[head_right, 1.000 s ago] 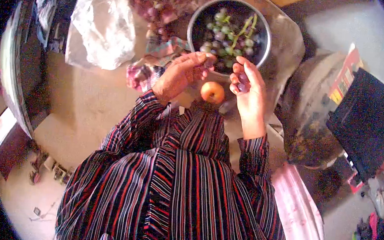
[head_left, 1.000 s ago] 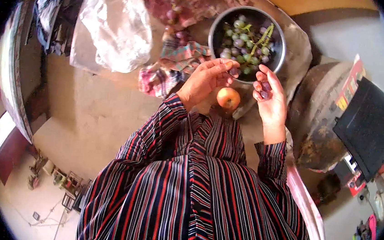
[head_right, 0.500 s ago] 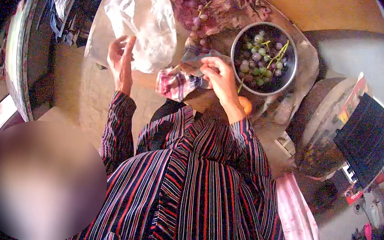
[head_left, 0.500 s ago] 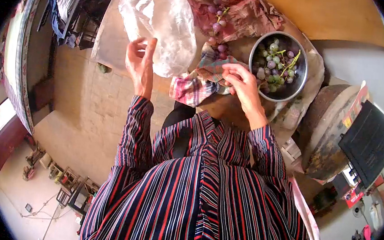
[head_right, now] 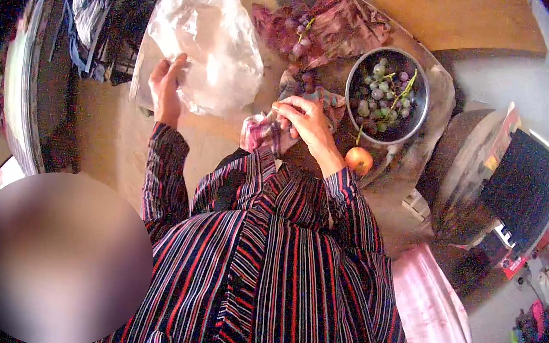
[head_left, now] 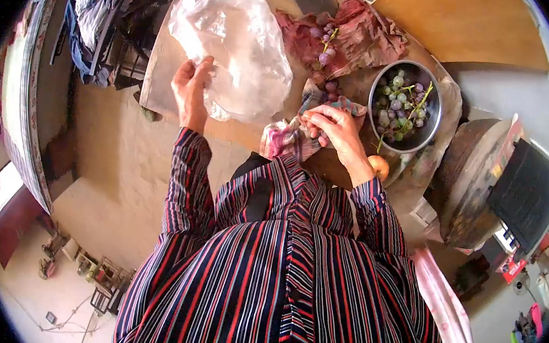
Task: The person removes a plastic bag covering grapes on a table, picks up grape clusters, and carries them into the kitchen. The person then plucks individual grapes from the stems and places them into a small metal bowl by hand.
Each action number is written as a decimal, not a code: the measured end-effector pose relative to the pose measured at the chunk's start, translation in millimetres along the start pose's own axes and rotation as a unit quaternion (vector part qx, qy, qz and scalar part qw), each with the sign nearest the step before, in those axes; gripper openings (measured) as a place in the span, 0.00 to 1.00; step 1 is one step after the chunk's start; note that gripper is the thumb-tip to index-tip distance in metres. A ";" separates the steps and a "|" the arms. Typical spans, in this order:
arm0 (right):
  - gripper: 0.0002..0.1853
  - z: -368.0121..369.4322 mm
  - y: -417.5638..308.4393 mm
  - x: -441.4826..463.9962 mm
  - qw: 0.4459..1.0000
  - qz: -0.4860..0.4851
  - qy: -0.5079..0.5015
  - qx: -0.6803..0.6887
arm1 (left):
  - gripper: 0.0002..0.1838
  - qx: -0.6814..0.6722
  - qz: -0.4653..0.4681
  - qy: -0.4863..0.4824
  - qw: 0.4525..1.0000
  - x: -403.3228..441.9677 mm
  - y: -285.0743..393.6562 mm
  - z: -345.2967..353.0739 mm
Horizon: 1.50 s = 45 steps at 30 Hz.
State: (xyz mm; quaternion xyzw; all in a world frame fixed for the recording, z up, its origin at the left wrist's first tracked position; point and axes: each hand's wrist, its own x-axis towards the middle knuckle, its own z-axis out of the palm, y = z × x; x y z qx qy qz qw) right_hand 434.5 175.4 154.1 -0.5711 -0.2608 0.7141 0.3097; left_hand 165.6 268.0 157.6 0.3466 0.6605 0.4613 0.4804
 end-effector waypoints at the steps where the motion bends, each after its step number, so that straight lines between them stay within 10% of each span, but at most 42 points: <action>1: 0.07 -0.2 0.7 0.7 1.000 -0.004 0.003 0.003 | 0.10 -0.019 -0.006 -0.006 1.000 3.5 9.2 -0.6; 12: 0.21 13.5 -12.5 36.2 0.972 0.081 -0.083 0.206 | 0.15 -0.287 -0.079 -0.170 0.940 -28.7 124.2 -1.0; 19: 0.27 11.6 -71.1 28.3 0.885 -0.459 -0.076 -0.002 | 0.14 -0.369 -0.181 -0.304 0.860 -32.3 150.8 35.3; 26: 0.16 -32.7 -71.9 2.6 0.927 -0.330 0.165 -0.070 | 0.13 -0.201 -0.102 -0.239 0.944 -30.2 137.5 75.8; 31: 0.11 -85.0 -70.2 -49.1 0.921 -0.240 0.197 0.236 | 0.15 -0.078 -0.042 -0.236 0.968 -19.6 120.1 85.6; 39: 0.09 -123.7 -27.8 -102.4 0.888 -0.173 0.422 -0.058 | 0.26 0.354 0.157 -0.199 0.900 -18.0 69.0 112.8; 45: 0.10 -151.3 45.2 -72.9 0.896 -0.050 0.439 -0.047 | 0.32 0.287 0.049 -0.223 0.930 -22.6 20.7 127.3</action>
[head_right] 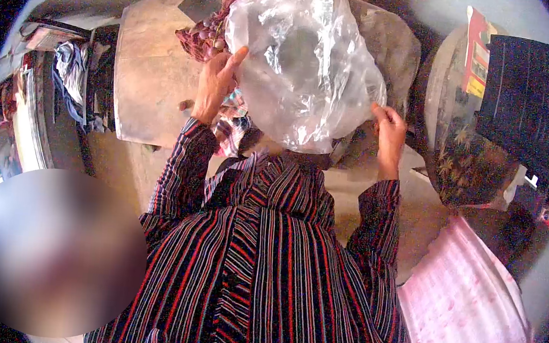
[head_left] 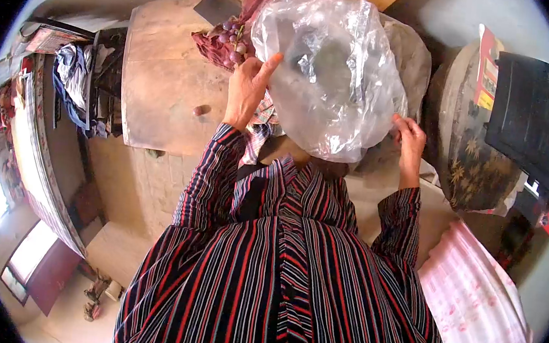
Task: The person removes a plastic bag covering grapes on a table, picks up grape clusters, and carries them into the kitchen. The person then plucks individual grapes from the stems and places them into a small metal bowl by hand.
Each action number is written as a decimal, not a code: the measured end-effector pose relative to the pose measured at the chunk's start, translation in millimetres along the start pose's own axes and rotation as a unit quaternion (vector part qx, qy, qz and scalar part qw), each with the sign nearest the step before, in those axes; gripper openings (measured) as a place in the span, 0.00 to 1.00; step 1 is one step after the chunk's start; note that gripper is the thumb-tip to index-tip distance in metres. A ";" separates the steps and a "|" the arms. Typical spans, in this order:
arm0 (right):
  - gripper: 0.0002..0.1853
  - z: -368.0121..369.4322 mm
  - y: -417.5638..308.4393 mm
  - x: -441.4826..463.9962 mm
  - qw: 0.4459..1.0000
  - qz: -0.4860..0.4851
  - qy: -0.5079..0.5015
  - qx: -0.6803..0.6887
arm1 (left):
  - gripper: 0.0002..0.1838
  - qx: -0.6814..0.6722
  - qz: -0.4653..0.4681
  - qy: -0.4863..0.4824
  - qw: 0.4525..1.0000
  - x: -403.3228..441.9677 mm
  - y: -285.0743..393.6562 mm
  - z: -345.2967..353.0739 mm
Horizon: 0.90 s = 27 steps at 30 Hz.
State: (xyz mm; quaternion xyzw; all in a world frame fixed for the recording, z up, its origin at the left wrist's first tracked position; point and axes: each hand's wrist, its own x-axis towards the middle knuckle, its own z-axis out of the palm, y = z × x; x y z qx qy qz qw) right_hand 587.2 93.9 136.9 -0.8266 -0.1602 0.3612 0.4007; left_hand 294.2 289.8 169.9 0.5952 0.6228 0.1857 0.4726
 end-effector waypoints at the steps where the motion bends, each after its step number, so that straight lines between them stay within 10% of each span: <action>1: 0.10 -1.6 10.7 3.1 1.000 0.016 -0.004 -0.015 | 0.32 -0.050 -0.011 0.006 0.999 -3.4 -6.9 4.1; 7: 0.09 -1.2 14.3 -28.1 0.996 -0.010 0.036 0.084 | 0.25 -0.199 -0.087 0.043 0.975 -25.0 -32.0 15.0; 10: 0.01 -10.4 -30.2 -39.0 0.944 -0.307 0.120 -0.026 | 0.20 -0.222 -0.062 -0.049 0.972 -20.2 -26.8 16.4; 15: 0.02 -8.4 -88.1 -35.8 0.874 -0.435 0.205 -0.072 | 0.15 -0.217 0.051 0.010 0.975 -10.0 22.9 11.5; 27: 0.14 -13.6 57.1 27.4 0.995 0.068 -0.067 -0.022 | 0.18 0.032 0.070 0.047 0.996 46.7 -2.4 35.1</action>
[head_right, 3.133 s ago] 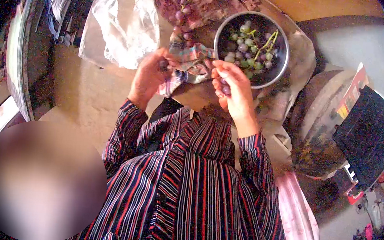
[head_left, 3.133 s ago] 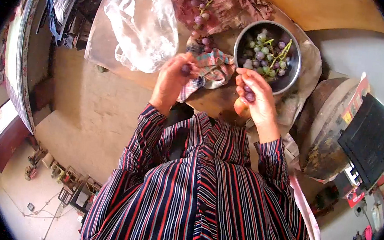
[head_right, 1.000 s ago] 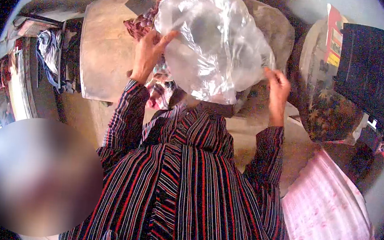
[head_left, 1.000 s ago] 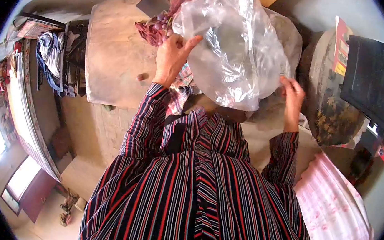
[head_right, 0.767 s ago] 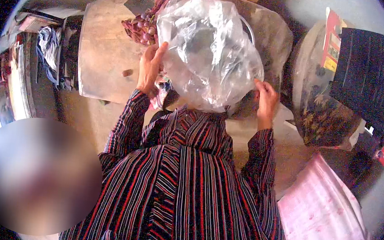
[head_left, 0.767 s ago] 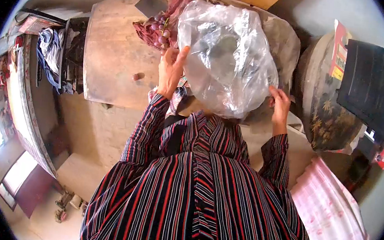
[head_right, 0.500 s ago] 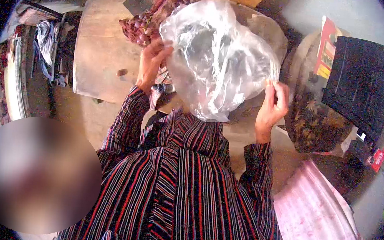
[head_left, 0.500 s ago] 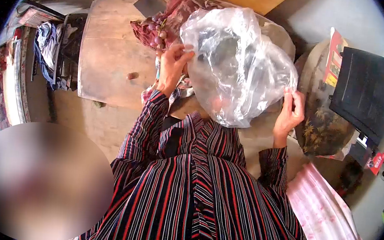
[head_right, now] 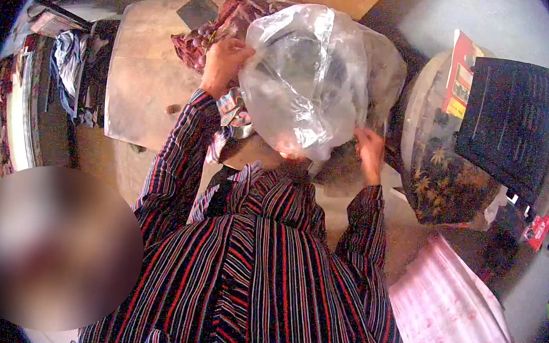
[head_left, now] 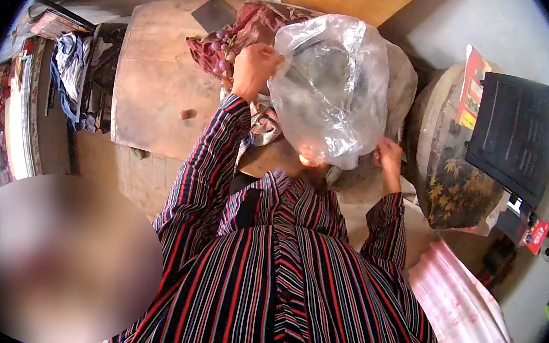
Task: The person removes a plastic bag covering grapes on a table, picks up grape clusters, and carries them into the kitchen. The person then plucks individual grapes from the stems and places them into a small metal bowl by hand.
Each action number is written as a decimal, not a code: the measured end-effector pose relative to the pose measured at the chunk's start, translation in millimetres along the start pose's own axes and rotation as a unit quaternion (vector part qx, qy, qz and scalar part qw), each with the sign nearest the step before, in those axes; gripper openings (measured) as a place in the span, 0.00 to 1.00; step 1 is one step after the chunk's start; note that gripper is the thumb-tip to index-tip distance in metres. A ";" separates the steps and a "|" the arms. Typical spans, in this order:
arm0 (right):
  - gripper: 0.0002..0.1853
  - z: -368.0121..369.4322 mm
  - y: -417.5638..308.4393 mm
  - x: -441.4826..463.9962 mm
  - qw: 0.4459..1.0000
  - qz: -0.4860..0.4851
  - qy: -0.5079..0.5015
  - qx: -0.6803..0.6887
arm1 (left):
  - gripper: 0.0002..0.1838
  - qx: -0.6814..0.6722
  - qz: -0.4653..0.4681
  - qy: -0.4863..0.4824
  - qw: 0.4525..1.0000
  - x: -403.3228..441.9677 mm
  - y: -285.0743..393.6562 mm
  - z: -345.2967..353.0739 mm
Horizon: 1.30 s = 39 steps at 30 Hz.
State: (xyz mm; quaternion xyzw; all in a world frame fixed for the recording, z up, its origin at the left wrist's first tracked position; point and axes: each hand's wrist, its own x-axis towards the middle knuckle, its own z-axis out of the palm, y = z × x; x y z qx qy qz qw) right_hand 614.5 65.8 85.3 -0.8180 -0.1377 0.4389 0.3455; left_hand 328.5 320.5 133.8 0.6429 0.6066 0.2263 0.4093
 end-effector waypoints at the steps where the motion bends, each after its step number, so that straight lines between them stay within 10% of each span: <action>1: 0.14 2.0 4.1 -1.9 1.000 -0.001 0.000 0.000 | 0.18 -0.047 -0.022 -0.025 0.998 2.6 -0.2 -3.4; 6: 0.09 7.9 5.3 -15.8 0.998 0.050 -0.031 0.039 | 0.22 -0.322 -0.187 -0.026 0.928 -17.8 -15.0 -23.2; 14: 0.12 -19.2 19.1 -11.9 0.989 0.104 -0.078 0.068 | 0.24 -0.399 -0.236 -0.124 0.877 -80.8 -34.4 20.7; 22: 0.10 -46.3 18.3 -16.6 0.985 0.050 -0.145 0.074 | 0.16 -0.195 -0.083 0.124 0.969 -73.2 -11.2 48.4; 32: 0.10 -68.8 7.7 -11.6 0.966 0.129 -0.197 0.111 | 0.16 -0.055 -0.098 0.034 0.993 -56.9 2.1 99.1; 34: 0.10 -64.2 -2.2 -19.5 0.969 0.092 -0.213 0.083 | 0.18 -0.307 -0.173 -0.059 0.934 -50.3 -4.9 108.1; 39: 0.08 -61.9 -0.1 -20.7 0.967 0.111 -0.203 0.105 | 0.09 -0.436 -0.189 -0.092 0.875 -58.5 -3.5 93.9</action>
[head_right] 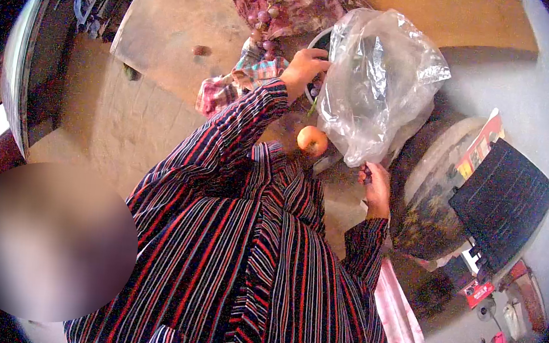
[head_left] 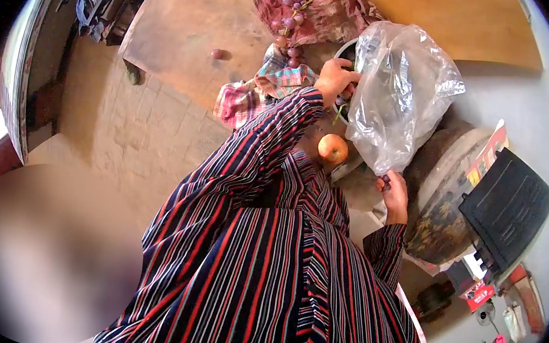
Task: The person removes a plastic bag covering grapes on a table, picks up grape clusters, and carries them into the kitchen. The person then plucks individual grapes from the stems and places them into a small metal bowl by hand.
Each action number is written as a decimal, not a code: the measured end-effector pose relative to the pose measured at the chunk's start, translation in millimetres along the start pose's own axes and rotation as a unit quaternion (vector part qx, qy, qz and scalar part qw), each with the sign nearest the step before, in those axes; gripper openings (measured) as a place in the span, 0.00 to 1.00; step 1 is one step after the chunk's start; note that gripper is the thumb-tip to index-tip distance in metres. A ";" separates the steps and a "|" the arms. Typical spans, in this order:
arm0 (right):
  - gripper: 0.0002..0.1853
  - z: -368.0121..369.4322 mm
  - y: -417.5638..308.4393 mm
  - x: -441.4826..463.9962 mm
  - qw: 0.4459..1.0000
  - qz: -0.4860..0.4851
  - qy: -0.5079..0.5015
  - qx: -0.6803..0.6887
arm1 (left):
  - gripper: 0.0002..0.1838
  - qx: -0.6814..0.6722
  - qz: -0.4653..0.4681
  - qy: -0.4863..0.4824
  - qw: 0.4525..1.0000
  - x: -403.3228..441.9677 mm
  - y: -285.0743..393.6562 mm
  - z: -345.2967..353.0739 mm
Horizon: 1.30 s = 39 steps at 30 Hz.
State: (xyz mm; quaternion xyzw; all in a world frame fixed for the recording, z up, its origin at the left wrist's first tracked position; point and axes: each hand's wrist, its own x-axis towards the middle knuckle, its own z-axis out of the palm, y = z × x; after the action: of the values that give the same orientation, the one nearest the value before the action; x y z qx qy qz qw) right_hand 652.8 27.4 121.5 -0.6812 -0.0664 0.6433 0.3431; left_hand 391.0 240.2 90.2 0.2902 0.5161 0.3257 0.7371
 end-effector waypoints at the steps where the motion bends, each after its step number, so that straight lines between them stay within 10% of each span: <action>1: 0.10 2.3 0.1 -0.6 1.000 0.000 0.009 -0.020 | 0.09 0.000 0.000 -0.001 1.000 0.1 0.0 1.1; 14: 0.09 -8.1 16.9 7.6 0.999 -0.010 0.037 -0.002 | 0.09 -0.050 -0.083 -0.119 0.988 -3.6 -10.5 12.5; 21: 0.14 -14.7 24.6 12.4 0.998 -0.027 0.054 0.007 | 0.11 -0.050 -0.009 0.034 0.998 -49.6 -10.3 -38.4; 24: 0.17 -7.2 27.7 8.6 0.943 -0.256 -0.062 -0.205 | 0.12 0.008 -0.006 0.051 0.999 -62.7 -30.2 -55.0; 29: 0.17 20.2 7.5 16.2 0.977 -0.040 0.117 -0.171 | 0.10 0.072 -0.034 0.032 0.996 -60.8 -52.6 -72.3; 31: 0.16 18.7 6.9 24.1 0.980 -0.013 0.158 -0.119 | 0.08 0.354 0.195 0.086 0.911 -50.1 -60.1 -73.2; 39: 0.09 8.5 2.7 12.1 0.983 0.010 0.121 -0.138 | 0.07 0.538 0.140 0.041 0.830 -76.4 -43.6 -76.1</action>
State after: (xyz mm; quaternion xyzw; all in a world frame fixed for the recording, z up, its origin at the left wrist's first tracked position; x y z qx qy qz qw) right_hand 646.0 35.0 110.5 -0.7956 -0.1057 0.5437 0.2453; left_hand 307.1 160.6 77.9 0.6962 0.5936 0.1079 0.3890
